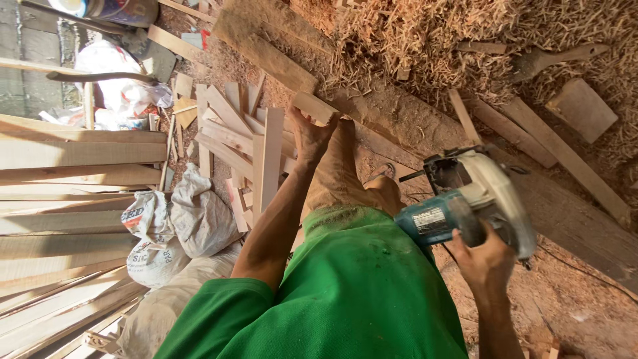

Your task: The person cuts pieces of wood with a handheld circular saw, guiding the saw along wooden strips laid on a sawdust-covered work surface. They reposition and align each piece by hand between cuts, steadying the wood with one hand while operating the saw with the other.

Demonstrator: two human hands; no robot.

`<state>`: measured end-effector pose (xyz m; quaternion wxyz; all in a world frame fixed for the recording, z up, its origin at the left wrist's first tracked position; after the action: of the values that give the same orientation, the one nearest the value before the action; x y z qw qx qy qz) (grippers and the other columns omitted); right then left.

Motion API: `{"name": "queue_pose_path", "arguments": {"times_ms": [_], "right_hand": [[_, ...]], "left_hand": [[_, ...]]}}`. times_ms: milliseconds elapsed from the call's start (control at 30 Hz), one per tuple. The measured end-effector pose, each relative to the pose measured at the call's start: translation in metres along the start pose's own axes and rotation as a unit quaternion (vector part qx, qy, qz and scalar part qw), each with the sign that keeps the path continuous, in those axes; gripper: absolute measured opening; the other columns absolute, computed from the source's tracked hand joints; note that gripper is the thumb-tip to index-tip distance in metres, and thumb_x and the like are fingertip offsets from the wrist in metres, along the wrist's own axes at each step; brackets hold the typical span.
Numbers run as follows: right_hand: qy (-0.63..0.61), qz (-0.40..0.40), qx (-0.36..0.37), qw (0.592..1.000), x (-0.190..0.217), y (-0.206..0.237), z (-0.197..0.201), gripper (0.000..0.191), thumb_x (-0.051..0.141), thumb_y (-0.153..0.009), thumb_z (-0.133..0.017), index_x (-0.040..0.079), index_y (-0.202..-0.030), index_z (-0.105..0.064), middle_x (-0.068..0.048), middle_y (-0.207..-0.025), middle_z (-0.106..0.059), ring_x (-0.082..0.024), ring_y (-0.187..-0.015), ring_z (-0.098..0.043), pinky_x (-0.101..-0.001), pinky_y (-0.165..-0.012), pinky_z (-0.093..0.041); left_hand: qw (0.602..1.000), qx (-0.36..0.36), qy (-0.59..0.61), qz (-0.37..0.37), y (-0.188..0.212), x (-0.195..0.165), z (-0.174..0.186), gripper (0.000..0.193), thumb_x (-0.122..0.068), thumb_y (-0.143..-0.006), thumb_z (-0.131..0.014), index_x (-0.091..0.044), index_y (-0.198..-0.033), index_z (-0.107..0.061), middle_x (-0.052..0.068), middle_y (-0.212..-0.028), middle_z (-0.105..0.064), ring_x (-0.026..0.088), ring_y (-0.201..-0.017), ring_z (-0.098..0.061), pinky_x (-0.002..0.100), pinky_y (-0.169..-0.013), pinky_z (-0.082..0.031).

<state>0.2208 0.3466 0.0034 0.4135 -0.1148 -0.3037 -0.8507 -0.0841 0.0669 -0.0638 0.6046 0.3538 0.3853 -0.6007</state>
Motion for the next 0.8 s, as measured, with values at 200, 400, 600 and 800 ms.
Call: {"name": "queue_pose_path", "arguments": {"times_ms": [200, 400, 600, 800], "right_hand": [[-0.056, -0.045, -0.034, 0.997, 0.047, 0.031, 0.051, 0.028, 0.026, -0.090, -0.077, 0.001, -0.103, -0.075, -0.009, -0.074, -0.073, -0.022, -0.065, -0.072, -0.0378, -0.067, -0.056], [-0.130, 0.105, -0.013, 0.986, 0.138, 0.018, 0.076, 0.035, 0.020, -0.081, -0.079, 0.006, -0.113, -0.075, -0.011, -0.085, -0.076, -0.022, -0.075, -0.076, -0.0359, -0.067, -0.058], [-0.157, 0.249, 0.068, 0.953, 0.203, 0.000, 0.046, 0.038, 0.016, -0.075, -0.083, 0.007, -0.111, -0.073, -0.013, -0.093, -0.078, -0.028, -0.080, -0.077, -0.0384, -0.070, -0.061], [-0.117, 0.337, 0.127, 0.925, 0.225, -0.002, 0.021, 0.051, 0.015, -0.067, -0.084, 0.004, -0.114, -0.068, -0.014, -0.098, -0.078, -0.029, -0.087, -0.077, -0.0445, -0.080, -0.060]], "left_hand": [[0.991, 0.025, -0.131, -0.005, 0.000, -0.005, 0.009, 0.098, -0.033, -0.078, -0.098, -0.003, -0.143, -0.031, 0.019, -0.133, -0.047, 0.034, -0.127, -0.055, 0.048, -0.109, -0.050], [0.998, 0.032, -0.012, 0.059, 0.021, 0.007, 0.043, 0.098, -0.018, -0.090, -0.074, 0.001, -0.164, -0.013, 0.029, -0.156, -0.029, 0.037, -0.141, -0.042, 0.045, -0.111, -0.043], [0.917, 0.268, 0.095, 0.278, 0.036, 0.004, 0.094, 0.069, -0.061, -0.098, -0.043, -0.002, -0.130, -0.062, 0.011, -0.108, -0.070, 0.021, -0.095, -0.067, 0.033, -0.078, -0.056], [0.938, 0.204, -0.037, 0.276, 0.046, -0.009, 0.095, 0.042, -0.040, -0.096, -0.064, -0.001, -0.109, -0.066, 0.008, -0.086, -0.069, 0.018, -0.072, -0.062, 0.037, -0.063, -0.051]]}}
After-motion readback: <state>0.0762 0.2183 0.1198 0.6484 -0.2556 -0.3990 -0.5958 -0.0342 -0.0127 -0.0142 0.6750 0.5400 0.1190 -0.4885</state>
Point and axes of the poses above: each hand's wrist, its own y-axis away from the middle knuckle, its own z-axis out of the back of the hand, x = y × z, the point moved 2 cm from there along -y, towards the middle knuckle
